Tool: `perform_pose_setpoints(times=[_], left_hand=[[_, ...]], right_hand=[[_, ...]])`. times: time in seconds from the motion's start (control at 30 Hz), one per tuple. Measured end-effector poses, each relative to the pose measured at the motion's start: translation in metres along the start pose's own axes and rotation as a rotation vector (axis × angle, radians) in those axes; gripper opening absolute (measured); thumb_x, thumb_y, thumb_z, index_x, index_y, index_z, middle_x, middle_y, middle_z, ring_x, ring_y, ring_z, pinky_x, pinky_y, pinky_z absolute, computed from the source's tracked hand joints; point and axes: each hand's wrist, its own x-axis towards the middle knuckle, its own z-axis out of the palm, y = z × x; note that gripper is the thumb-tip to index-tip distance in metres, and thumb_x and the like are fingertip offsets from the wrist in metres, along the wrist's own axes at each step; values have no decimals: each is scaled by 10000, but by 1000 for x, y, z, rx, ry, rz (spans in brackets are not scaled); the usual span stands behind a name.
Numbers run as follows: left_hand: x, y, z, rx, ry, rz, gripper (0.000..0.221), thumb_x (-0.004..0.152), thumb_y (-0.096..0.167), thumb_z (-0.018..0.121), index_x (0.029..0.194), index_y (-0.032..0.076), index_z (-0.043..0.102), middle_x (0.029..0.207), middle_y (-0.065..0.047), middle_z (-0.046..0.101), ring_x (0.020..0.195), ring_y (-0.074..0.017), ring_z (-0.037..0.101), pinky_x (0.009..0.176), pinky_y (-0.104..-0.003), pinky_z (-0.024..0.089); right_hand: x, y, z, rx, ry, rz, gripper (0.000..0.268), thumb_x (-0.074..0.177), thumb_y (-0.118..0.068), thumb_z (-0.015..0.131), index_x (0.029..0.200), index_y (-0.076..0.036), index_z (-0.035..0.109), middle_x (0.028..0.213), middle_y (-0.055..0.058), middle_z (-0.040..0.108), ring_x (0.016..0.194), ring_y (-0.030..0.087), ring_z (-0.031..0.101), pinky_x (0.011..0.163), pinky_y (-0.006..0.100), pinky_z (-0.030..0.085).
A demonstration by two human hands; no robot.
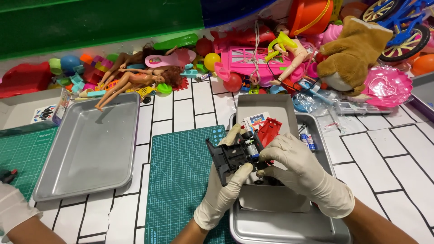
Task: Assembling a small motorized toy car chassis by fitting plastic parts and gears.
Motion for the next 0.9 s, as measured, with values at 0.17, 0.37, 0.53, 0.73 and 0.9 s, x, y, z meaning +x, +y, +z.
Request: perform_pose_setpoints(times=[0.17,0.37,0.53,0.73,0.9], left_hand=[[-1,-4,4,-243,73,-137,763,916,220,651,1579,68,304,1093,-102,558,992,-198,570,895,-346,463],[-1,-10,4,-369,57,-63,737,927,164,633,1573,62,293,1562,-122,442,1439,-255,461,1217,-447,376],[-7,0,2,-226,46,-345,732,885,264,674,1544,88,409,1615,-28,423,1460,-161,443,1224,-359,336],[-17,-43,-11,-79,108,-686,484,854,334,663,1264,92,749,1288,-41,767,1228,-157,699,1133,-327,504],[-11,-32,-4,-150,193,-748,258,875,190,679,1007,12,811,926,-125,818,861,-231,778,831,-353,643]], right_hand=[[-7,7,2,-47,12,34,362,899,-235,770,1197,-126,596,1032,29,681,844,208,616,780,347,442],[-1,3,1,74,6,203,840,752,-380,891,1422,-100,470,1341,140,558,1215,276,562,1064,401,447],[1,5,2,208,-60,256,1183,664,-336,967,1577,-39,276,1641,176,354,1548,325,319,1268,460,279],[-4,9,5,215,-95,197,1160,701,-228,974,1590,-34,254,1615,172,416,1504,339,418,1238,457,338],[-4,8,5,127,-108,160,1215,687,-334,993,1599,-53,241,1615,186,398,1464,361,442,1219,474,358]])
